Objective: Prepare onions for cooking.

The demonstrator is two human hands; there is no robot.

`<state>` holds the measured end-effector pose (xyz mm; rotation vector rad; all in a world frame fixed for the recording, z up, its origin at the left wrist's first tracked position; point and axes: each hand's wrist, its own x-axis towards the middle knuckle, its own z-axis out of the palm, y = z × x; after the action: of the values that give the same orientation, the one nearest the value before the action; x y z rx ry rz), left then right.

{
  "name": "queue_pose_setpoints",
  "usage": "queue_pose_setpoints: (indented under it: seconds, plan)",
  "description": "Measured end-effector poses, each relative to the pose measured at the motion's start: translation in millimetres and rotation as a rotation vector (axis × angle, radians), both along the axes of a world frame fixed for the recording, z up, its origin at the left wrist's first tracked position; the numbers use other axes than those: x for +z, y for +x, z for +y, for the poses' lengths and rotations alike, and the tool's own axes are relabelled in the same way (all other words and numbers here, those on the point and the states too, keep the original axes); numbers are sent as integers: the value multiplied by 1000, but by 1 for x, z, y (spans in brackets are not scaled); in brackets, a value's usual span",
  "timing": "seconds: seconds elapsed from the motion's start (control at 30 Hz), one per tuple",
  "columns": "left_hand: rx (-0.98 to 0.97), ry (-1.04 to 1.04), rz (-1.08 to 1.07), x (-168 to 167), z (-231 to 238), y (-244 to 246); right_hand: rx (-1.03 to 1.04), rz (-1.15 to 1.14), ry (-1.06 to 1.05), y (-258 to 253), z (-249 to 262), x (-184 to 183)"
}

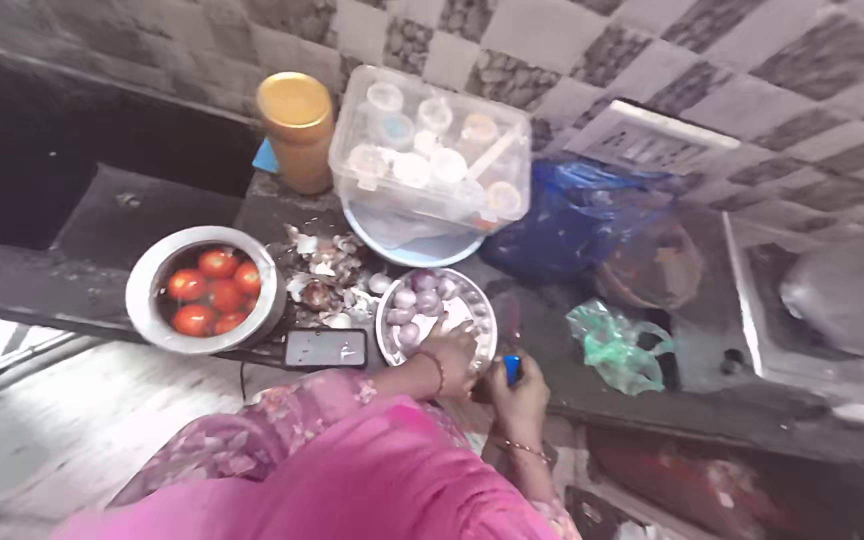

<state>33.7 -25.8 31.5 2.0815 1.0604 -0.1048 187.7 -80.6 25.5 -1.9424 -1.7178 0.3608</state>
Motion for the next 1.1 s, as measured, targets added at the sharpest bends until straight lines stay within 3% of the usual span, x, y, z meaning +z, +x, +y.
queue_pose_setpoints:
  seconds: [0.2,0.4,0.53,0.8,1.1]
  plan:
    - [116,51,-159,18,-7,-26,58,84,-18,-5,-12,10]
    - [309,175,24,22,16,-71,48,184,123,11,-17,30]
    - [361,95,96,20,24,-89,71,200,220,28,-19,35]
    - [187,69,345,-11,36,-60,-49,361,242,57,-63,20]
    - [180,77,470,1,38,-27,-206,364,204,82,-107,2]
